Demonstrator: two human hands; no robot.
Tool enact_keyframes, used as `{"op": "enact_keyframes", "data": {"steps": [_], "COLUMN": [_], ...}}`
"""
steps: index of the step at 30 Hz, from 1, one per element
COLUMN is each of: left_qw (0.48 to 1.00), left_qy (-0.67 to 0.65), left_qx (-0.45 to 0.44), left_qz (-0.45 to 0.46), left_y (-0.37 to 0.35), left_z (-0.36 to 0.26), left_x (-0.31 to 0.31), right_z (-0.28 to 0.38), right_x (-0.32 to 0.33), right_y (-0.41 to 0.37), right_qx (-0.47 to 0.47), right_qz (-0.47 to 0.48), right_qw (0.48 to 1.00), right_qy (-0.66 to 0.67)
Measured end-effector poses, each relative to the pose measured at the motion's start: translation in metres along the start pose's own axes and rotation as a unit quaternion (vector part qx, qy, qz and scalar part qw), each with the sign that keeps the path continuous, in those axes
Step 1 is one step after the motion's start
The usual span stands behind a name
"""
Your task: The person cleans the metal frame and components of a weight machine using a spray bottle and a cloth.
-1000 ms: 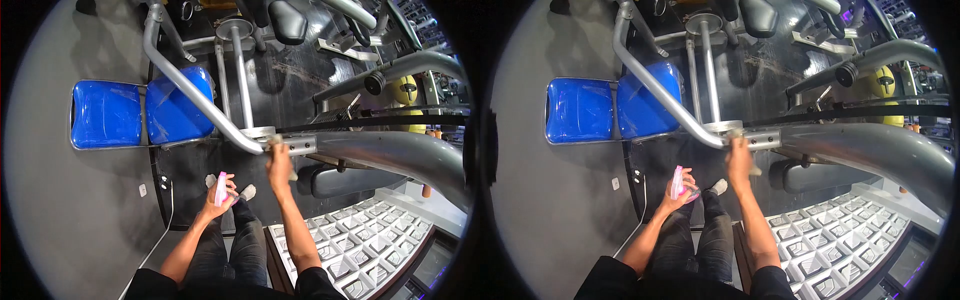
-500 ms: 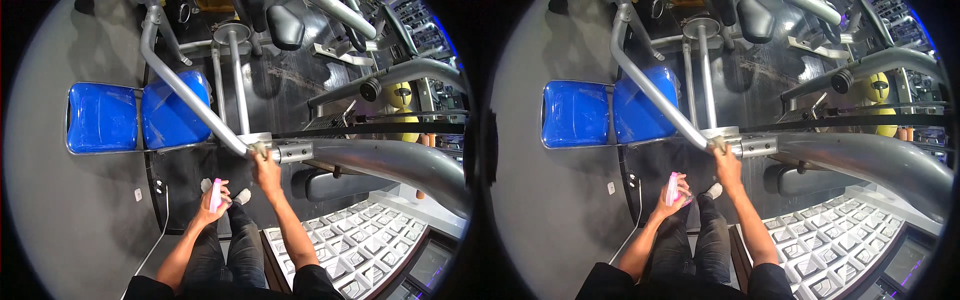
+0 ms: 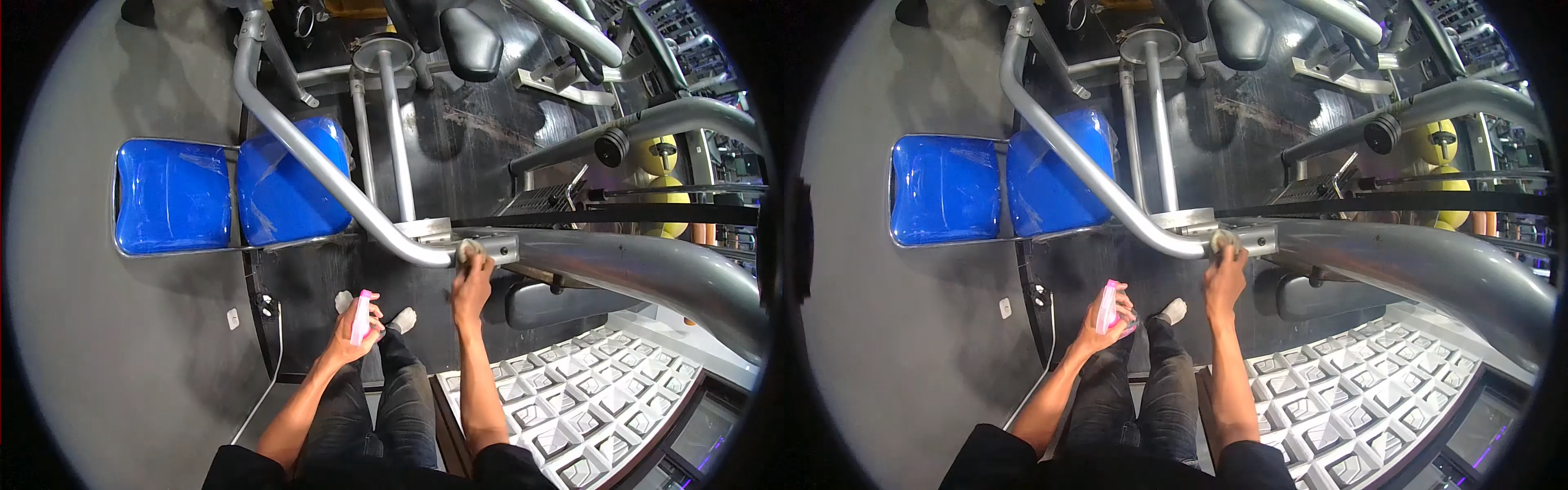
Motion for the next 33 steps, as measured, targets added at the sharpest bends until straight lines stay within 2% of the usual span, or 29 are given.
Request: {"op": "enact_keyframes", "data": {"steps": [1,5,7,8,9,11,13,15,17,19,20,21,23,25,27,29,30,31,33], "left_qw": [1.000,1.000,0.999,0.999,0.999,0.999,0.998,0.997,0.998,0.998,0.998,0.998,0.999,0.999,0.999,0.999,0.998,0.998,0.997], "left_qy": [0.006,0.000,-0.013,-0.004,-0.002,-0.023,-0.028,-0.031,-0.026,-0.023,-0.019,-0.014,-0.007,-0.001,-0.007,-0.010,-0.019,-0.027,-0.013], "left_qx": [-0.007,0.011,0.027,0.029,0.032,0.035,0.034,0.050,0.033,0.015,0.019,0.022,0.018,0.013,0.037,0.038,0.042,0.048,0.046], "left_qz": [0.008,0.015,0.013,0.021,0.018,0.027,0.035,0.041,0.045,0.047,0.049,0.051,0.045,0.039,0.031,0.030,0.035,0.040,0.052], "left_y": [0.001,0.003,0.002,0.003,0.003,0.004,0.003,0.006,0.007,0.008,0.008,0.009,0.011,0.016,0.017,0.021,0.022,0.022,0.026], "left_z": [0.001,0.006,0.003,0.002,0.001,0.002,0.003,0.003,0.000,-0.004,-0.006,-0.006,-0.005,-0.006,-0.006,-0.006,-0.006,-0.005,-0.005], "left_x": [-0.001,-0.003,-0.004,-0.004,-0.002,-0.002,-0.004,-0.003,-0.003,-0.003,-0.003,-0.004,-0.006,-0.010,-0.010,-0.008,-0.006,-0.004,0.000], "right_z": [-0.002,0.041,0.022,0.009,-0.005,-0.016,0.015,0.036,0.029,0.011,-0.002,0.000,0.012,0.045,0.046,0.030,0.026,0.015,0.006], "right_x": [0.003,-0.039,-0.038,-0.028,-0.015,-0.010,-0.026,-0.041,-0.027,-0.009,-0.003,-0.002,-0.029,-0.044,-0.046,-0.026,-0.006,0.005,0.003], "right_y": [0.003,-0.018,-0.012,-0.007,0.000,-0.002,-0.011,-0.019,-0.012,-0.001,0.004,0.005,-0.002,-0.013,-0.016,-0.006,0.002,0.011,0.017], "right_qx": [-0.056,0.052,0.072,0.039,-0.088,0.010,0.006,0.063,0.052,0.011,0.010,-0.029,-0.014,0.051,0.092,0.027,-0.007,-0.002,-0.017], "right_qz": [-0.034,0.145,0.170,0.137,0.096,-0.085,-0.010,0.085,0.136,0.075,-0.010,-0.023,0.021,0.053,0.098,0.141,0.118,0.060,0.014], "right_qw": [0.998,0.988,0.983,0.990,0.986,0.996,1.000,0.993,0.989,0.997,1.000,0.999,0.999,0.995,0.988,0.989,0.993,0.997,0.999], "right_qy": [0.012,0.029,-0.009,-0.024,0.102,0.031,0.011,0.060,0.009,-0.013,-0.009,0.018,-0.026,0.061,0.069,-0.042,0.004,-0.045,-0.037]}}
Point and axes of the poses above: each hand's wrist, its own y-axis towards the middle knuckle, its own x-axis out of the back of the hand, z = x × y, the point moved 5 cm from there along y, towards the middle knuckle, and after that the axes turned 2 degrees about x, right-handed, at the moved point
